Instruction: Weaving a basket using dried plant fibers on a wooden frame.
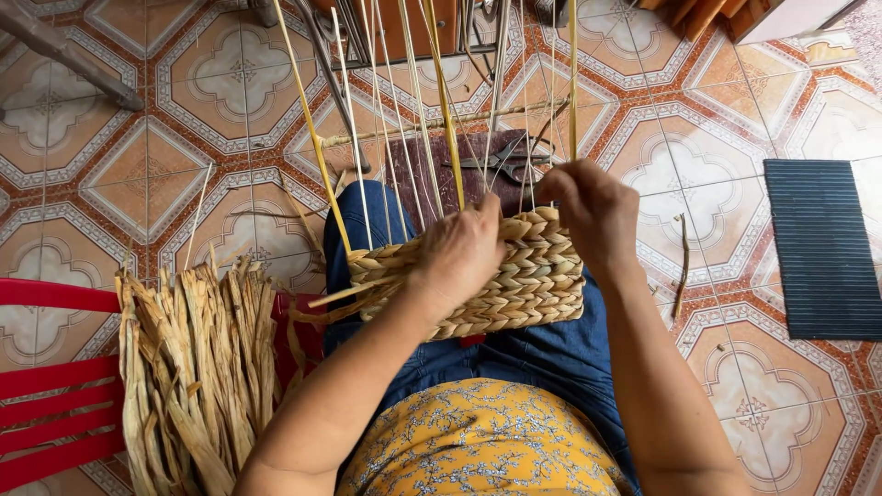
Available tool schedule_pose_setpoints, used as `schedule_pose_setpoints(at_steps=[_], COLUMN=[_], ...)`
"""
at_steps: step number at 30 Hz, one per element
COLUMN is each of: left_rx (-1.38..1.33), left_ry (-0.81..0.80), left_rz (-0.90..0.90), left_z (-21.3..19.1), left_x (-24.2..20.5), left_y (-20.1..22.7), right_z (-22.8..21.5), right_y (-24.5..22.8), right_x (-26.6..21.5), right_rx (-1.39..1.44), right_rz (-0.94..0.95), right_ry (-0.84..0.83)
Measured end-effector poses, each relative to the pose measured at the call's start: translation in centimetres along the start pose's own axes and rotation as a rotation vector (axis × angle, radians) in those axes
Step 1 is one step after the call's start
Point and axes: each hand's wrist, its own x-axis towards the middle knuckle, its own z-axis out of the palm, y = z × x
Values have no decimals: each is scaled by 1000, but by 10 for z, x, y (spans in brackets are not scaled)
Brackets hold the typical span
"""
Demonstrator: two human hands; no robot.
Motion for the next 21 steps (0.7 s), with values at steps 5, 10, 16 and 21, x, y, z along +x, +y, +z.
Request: schedule_pose_setpoints(at_steps=[5,10,16,21], left_rx=[-149,95,-83,-741], left_ry=[-99,755,342,-62], left_rz=[31,322,15,-297], left_z=[-19,-47,0,6], left_x=[6,-19,-7,14], left_y=[-22,-7,-13,-19], right_z=[10,25,27,17], right_y=[-8,11,20,32], right_x=[-5,2,-1,4], right_rx=[-195,-293,-234,127], right_rz=[-352,-492,-373,-44], right_ry=[-132,-122,-71,-257])
